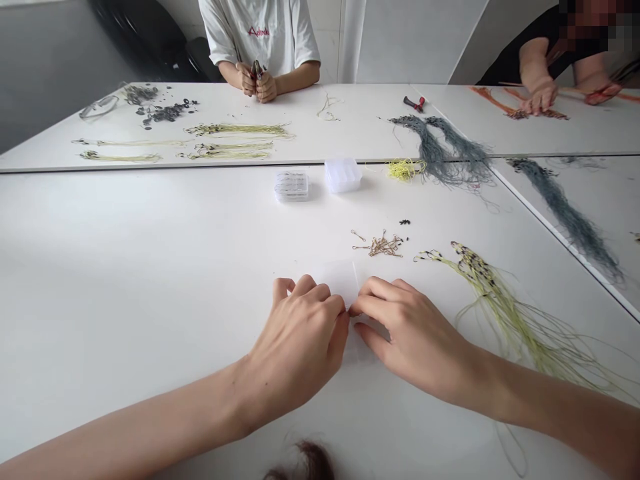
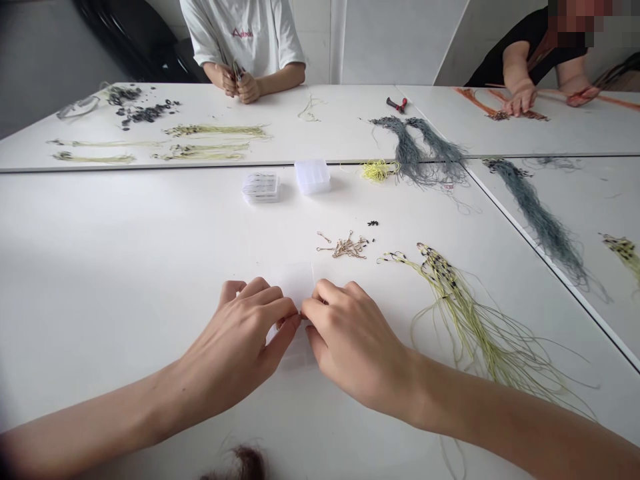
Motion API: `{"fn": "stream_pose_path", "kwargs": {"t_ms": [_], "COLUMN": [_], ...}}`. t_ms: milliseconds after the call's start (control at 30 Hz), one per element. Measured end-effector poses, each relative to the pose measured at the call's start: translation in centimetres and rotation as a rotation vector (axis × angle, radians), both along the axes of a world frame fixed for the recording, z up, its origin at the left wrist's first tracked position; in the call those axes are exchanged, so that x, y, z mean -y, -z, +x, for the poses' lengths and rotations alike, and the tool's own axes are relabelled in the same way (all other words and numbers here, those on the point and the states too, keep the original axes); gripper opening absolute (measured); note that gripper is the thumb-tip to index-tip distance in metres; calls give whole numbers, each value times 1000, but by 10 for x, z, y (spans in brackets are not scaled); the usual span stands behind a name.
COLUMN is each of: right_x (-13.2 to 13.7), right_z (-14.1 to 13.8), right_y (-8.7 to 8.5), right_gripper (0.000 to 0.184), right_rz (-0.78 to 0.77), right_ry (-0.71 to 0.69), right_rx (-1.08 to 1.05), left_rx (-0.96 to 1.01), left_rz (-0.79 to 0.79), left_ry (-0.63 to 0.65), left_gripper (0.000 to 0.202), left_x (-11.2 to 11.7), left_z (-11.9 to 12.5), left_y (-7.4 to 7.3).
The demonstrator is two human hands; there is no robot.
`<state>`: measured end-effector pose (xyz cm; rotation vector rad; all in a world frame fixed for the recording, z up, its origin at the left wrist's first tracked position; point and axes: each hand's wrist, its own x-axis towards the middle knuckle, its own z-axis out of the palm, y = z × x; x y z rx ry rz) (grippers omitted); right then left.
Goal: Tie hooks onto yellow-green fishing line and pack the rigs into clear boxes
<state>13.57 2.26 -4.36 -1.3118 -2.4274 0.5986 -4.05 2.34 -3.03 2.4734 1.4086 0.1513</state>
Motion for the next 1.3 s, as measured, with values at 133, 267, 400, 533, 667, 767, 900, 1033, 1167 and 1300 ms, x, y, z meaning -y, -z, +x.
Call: {"fn": "stream_pose_path", "kwargs": {"t_ms": [133, 267, 400, 533, 667, 767, 900, 1033, 1167, 1300], "right_x": [-1, -2, -2, -5, -7, -8, -8, -10, -12, -13], "right_z": [0, 0, 0, 2, 3, 4, 3, 2, 2, 3], "right_y": [1, 3, 6, 8, 10, 11, 13, 15, 19, 21], "right_gripper": [22, 23, 24, 23, 21, 20, 21, 22, 23, 23], "right_rz": [56, 117, 134, 149, 167, 196, 223, 249, 242, 234], "right_ry": [-18, -36, -41, -78, -124, -134, -134, -129, -127, -135], "right_rx": [-8, -10, -9, -14, -4, 5, 12, -9, -55, -77], "left_rx": [-2, -18, -34, -35, -39, -46, -48, -38, -30, -20], "left_rz": [26, 30, 40, 50, 61, 81, 90, 87, 66, 48], "left_ry": [2, 1, 2, 4, 4, 3, 2, -6, -9, -11], "left_gripper": [35, 34, 34, 35, 35, 35, 36, 35, 35, 36], "left_x": [0, 0, 0, 1, 1, 1, 0, -1, -3, -4], "left_z": [0, 1, 1, 1, 1, 1, 1, 1, -1, -2], "left_y": [1, 2, 2, 2, 3, 4, 4, 4, 2, -1]}}
